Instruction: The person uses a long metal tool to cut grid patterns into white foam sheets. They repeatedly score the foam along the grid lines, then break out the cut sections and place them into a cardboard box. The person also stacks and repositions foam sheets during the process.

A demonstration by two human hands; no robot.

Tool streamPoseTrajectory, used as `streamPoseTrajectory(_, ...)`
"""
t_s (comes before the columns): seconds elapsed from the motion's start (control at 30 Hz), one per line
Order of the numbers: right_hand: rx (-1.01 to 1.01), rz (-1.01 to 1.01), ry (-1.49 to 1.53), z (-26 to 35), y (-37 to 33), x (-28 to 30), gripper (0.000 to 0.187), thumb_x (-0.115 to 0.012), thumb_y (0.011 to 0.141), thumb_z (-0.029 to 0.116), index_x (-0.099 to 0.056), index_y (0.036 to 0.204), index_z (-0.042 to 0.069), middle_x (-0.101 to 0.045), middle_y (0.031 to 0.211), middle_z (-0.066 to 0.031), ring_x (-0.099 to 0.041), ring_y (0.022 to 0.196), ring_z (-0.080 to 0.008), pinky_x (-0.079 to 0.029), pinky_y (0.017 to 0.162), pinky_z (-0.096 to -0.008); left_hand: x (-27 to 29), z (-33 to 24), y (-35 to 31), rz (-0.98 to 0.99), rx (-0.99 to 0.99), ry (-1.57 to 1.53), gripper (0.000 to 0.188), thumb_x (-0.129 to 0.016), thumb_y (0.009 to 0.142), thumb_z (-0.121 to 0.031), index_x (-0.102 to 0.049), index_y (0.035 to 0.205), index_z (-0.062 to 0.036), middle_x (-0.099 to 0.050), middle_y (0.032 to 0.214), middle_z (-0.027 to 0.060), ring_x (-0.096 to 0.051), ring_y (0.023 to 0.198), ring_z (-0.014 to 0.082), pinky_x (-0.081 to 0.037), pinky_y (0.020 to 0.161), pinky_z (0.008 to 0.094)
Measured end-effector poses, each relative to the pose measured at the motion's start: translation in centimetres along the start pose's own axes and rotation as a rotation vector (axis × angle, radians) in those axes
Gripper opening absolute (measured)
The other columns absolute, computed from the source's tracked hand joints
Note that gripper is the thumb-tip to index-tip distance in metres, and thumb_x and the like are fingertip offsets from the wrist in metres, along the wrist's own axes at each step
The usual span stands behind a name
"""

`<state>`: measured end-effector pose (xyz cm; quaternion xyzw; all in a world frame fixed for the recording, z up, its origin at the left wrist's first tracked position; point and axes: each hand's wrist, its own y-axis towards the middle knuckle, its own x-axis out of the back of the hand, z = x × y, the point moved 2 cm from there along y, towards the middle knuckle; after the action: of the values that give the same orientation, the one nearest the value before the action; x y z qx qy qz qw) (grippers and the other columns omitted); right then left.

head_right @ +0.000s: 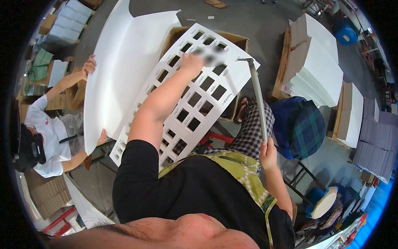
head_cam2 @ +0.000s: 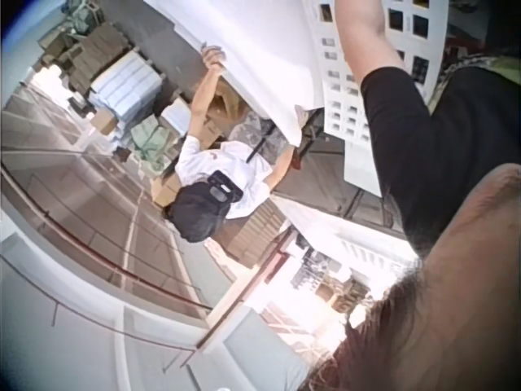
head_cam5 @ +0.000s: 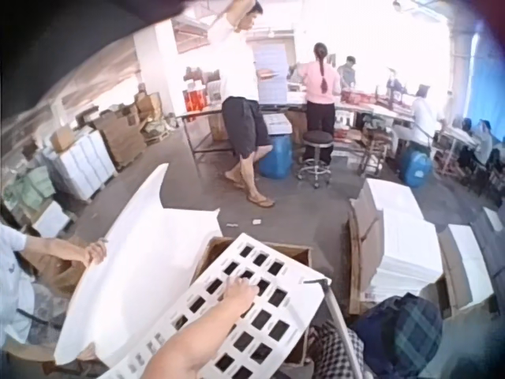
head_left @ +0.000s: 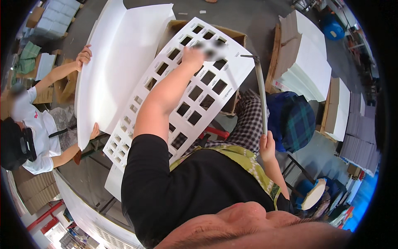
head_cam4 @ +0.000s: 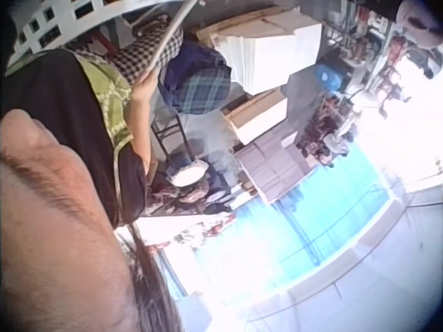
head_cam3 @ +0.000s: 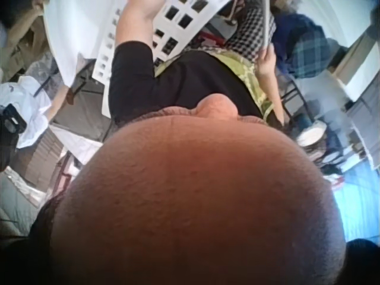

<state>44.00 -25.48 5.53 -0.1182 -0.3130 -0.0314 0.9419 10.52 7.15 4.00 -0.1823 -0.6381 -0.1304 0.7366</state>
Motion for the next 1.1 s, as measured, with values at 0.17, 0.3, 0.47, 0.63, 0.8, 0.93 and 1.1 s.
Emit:
streamPoseTrajectory(0.17, -0.040, -0.014, 0.114, -1.8, 0.3, -0.3, 0.022, -0.042, 0.098, 0.024, -0.045, 0.089, 0.003, -0.051, 0.061, -0.0108, -0.051, 0.052, -0.0254, -0.040, 0.050, -0.0366, 0.6, -0.1, -0.4, -0.009, 0.034, 0.015, 0.019, -0.048, 0.087, -0.017, -0.065, 0.095, -0.0200, -0.058, 0.102, 0.0084, -0.054, 0.105, 0.0261, -0.033, 0.092, 0.0524)
streamPoseTrajectory(0.3, -0.009, -0.007, 0.088, -1.8, 0.1, 0.5, 0.025, -0.042, 0.098, 0.026, -0.045, 0.089, 0.003, -0.050, 0.061, -0.0110, -0.051, 0.053, -0.0240, -0.040, 0.051, -0.0361, 0.6, 0.3, -0.5, -0.030, 0.089, -0.001, 0.019, -0.048, 0.087, -0.017, -0.065, 0.095, -0.0198, -0.058, 0.103, 0.0094, -0.054, 0.106, 0.0267, -0.032, 0.093, 0.0524)
streamPoseTrajectory(0.47, -0.010, 0.034, 0.057, -1.2, 0.2, 1.0, 0.028, -0.042, 0.098, 0.029, -0.045, 0.088, 0.003, -0.051, 0.062, -0.0126, -0.052, 0.055, -0.0259, -0.040, 0.052, -0.0377, -0.5, 0.9, -0.4, 0.002, 0.130, 0.003, 0.020, -0.046, 0.088, -0.018, -0.065, 0.095, -0.0195, -0.059, 0.103, 0.0100, -0.054, 0.107, 0.0261, -0.032, 0.093, 0.0511)
streamPoseTrajectory(0.63, 0.034, 0.064, -0.084, -0.2, 1.1, 0.3, 0.028, -0.044, 0.098, 0.029, -0.046, 0.087, 0.003, -0.052, 0.063, -0.0138, -0.053, 0.057, -0.0298, -0.041, 0.054, -0.0387, -1.0, 1.1, -0.4, -0.044, 0.086, -0.035, 0.020, -0.046, 0.087, -0.016, -0.065, 0.093, -0.0207, -0.059, 0.100, 0.0091, -0.055, 0.105, 0.0263, -0.034, 0.090, 0.0498)
streamPoseTrajectory(0.8, 0.217, 0.003, 0.023, 3.1, 0.1, 1.0, 0.025, -0.046, 0.095, 0.026, -0.047, 0.088, 0.002, -0.052, 0.064, -0.0147, -0.054, 0.057, -0.0305, -0.042, 0.054, -0.0379, -1.1, 1.0, -0.4, -0.027, 0.103, -0.001, 0.021, -0.045, 0.088, -0.017, -0.065, 0.094, -0.0207, -0.059, 0.102, 0.0087, -0.055, 0.105, 0.0260, -0.034, 0.091, 0.0509)
streamPoseTrajectory(0.93, 0.328, -0.050, -0.135, -1.0, -0.6, -1.0, 0.019, -0.047, 0.093, 0.022, -0.046, 0.093, 0.002, -0.053, 0.064, -0.0177, -0.055, 0.055, -0.0349, -0.043, 0.052, -0.0415, -1.2, 0.7, -0.3, 0.002, 0.088, 0.015, 0.022, -0.045, 0.089, -0.018, -0.066, 0.097, -0.0209, -0.059, 0.105, 0.0087, -0.054, 0.106, 0.0259, -0.033, 0.093, 0.0530)
streamPoseTrajectory(1.1, 0.137, 0.027, -0.130, 2.8, -0.6, -0.1, 0.016, -0.048, 0.093, 0.019, -0.047, 0.092, 0.003, -0.054, 0.064, -0.0179, -0.055, 0.056, -0.0362, -0.042, 0.052, -0.0423, -1.3, 0.9, -0.7, 0.050, 0.106, 0.026, 0.023, -0.045, 0.090, -0.019, -0.066, 0.100, -0.0207, -0.058, 0.106, 0.0089, -0.054, 0.107, 0.0261, -0.032, 0.094, 0.0535)
